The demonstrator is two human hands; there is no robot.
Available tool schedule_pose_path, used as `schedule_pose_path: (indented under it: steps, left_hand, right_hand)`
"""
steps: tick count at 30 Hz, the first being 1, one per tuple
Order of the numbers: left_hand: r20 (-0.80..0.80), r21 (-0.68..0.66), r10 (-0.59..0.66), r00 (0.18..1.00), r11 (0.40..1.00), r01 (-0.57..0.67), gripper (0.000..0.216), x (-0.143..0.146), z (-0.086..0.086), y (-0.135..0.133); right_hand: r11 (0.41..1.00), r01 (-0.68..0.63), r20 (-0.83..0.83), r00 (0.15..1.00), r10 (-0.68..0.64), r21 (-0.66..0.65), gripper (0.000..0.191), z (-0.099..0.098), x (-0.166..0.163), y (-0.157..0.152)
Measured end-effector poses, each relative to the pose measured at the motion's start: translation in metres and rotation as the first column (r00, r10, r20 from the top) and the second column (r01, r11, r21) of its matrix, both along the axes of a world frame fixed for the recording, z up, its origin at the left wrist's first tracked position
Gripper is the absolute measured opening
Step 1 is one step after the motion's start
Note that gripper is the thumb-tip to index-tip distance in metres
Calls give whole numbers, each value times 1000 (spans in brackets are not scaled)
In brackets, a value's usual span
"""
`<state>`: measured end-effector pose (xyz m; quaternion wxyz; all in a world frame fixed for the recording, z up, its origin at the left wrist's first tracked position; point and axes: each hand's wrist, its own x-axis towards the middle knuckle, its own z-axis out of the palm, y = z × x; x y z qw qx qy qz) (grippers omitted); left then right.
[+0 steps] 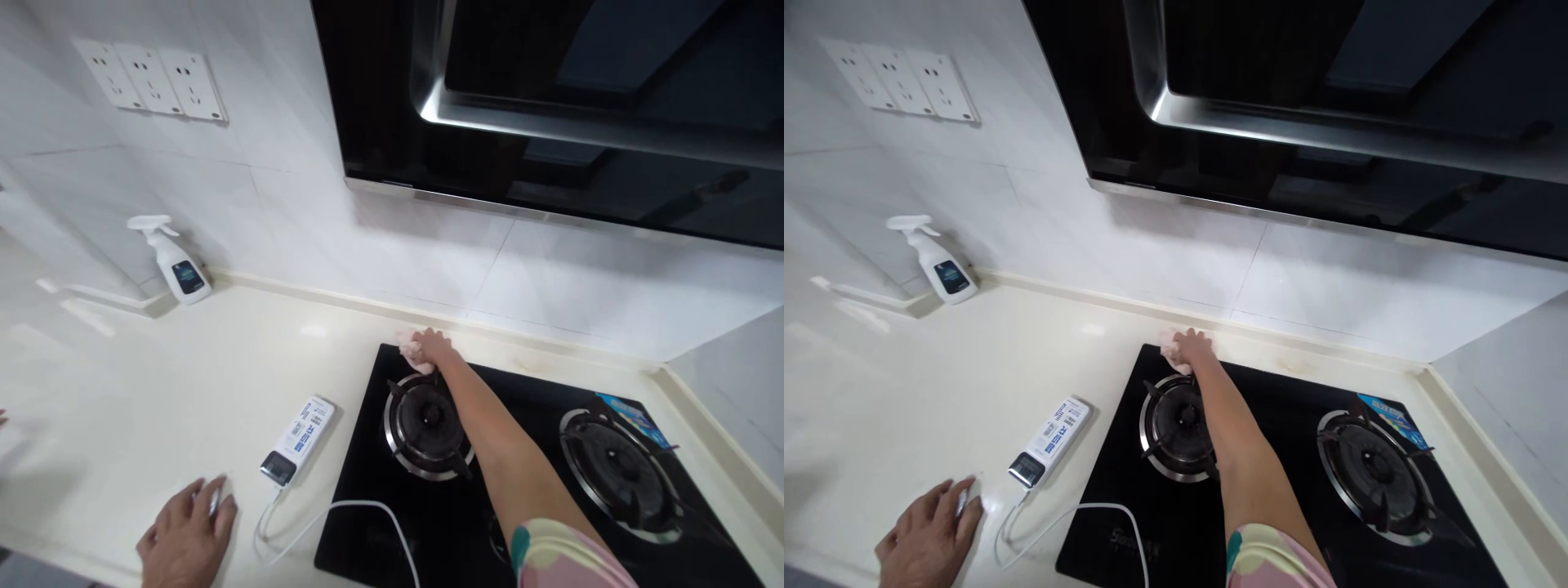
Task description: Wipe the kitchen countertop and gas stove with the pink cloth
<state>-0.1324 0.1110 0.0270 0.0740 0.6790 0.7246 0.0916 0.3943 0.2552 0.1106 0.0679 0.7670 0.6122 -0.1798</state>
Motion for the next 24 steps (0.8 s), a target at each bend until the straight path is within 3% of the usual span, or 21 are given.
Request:
schedule_pose_path:
  steps: [10,18,24]
  left_hand:
    - [4,-27,9,1000,1000,-9,61,2,1,0]
    - [-2,-47,27,1000,999,-27,63,-3,-5,10]
    - [-28,2,27,999,1000,-26,65,-2,-6,9]
  right_hand:
    - [959,282,-4,959,-282,35,55,-14,82,-39]
    - [916,393,42,917,-397,76,54,-25,113,-114]
    - [813,572,129,803,-582,105,50,-21,151,-168]
